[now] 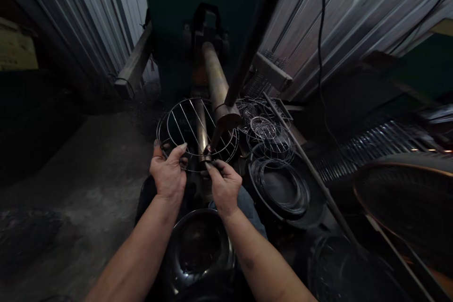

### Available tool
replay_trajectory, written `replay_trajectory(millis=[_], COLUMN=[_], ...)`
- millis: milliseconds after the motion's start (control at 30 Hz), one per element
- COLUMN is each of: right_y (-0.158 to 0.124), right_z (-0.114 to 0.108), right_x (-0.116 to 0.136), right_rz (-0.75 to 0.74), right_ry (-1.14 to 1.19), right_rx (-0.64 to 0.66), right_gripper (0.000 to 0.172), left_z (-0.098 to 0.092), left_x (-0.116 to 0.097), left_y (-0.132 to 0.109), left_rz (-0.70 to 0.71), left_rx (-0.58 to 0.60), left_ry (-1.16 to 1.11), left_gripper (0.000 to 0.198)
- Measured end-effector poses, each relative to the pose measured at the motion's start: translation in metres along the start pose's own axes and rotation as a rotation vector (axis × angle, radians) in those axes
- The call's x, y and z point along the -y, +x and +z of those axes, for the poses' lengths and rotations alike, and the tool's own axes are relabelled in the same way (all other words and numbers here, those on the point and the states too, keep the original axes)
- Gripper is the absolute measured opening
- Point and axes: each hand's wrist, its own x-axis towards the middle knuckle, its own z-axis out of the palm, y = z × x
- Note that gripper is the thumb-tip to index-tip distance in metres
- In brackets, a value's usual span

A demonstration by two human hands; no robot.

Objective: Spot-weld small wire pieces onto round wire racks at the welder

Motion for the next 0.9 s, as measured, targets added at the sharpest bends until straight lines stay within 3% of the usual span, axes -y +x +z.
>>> replay_trajectory(millis=[333,667,900], right_y=[-0.001,0.007,0.007], right_z=[-0.002,-0.001,0.002], right_x=[-0.009,0.001,0.002], right_rz=[0.034,-0.008,0.012], right_ry=[0.054,0.022,0.070], right_rx=[-0.036,-0.023,-0.032], right_gripper=[0.023,0.017,0.015], left_z=[-0.003,0.005,0.005], left_x=[0.005,0.005,0.005], left_y=[0.004,0.008,0.007], left_rz=[-0.026,-0.095,-0.070], left_rx=[0.000,-0.043,-0.025], left_ry=[-0.002,-0.018,0.016], left_gripper=[0.044,0.049,0.045])
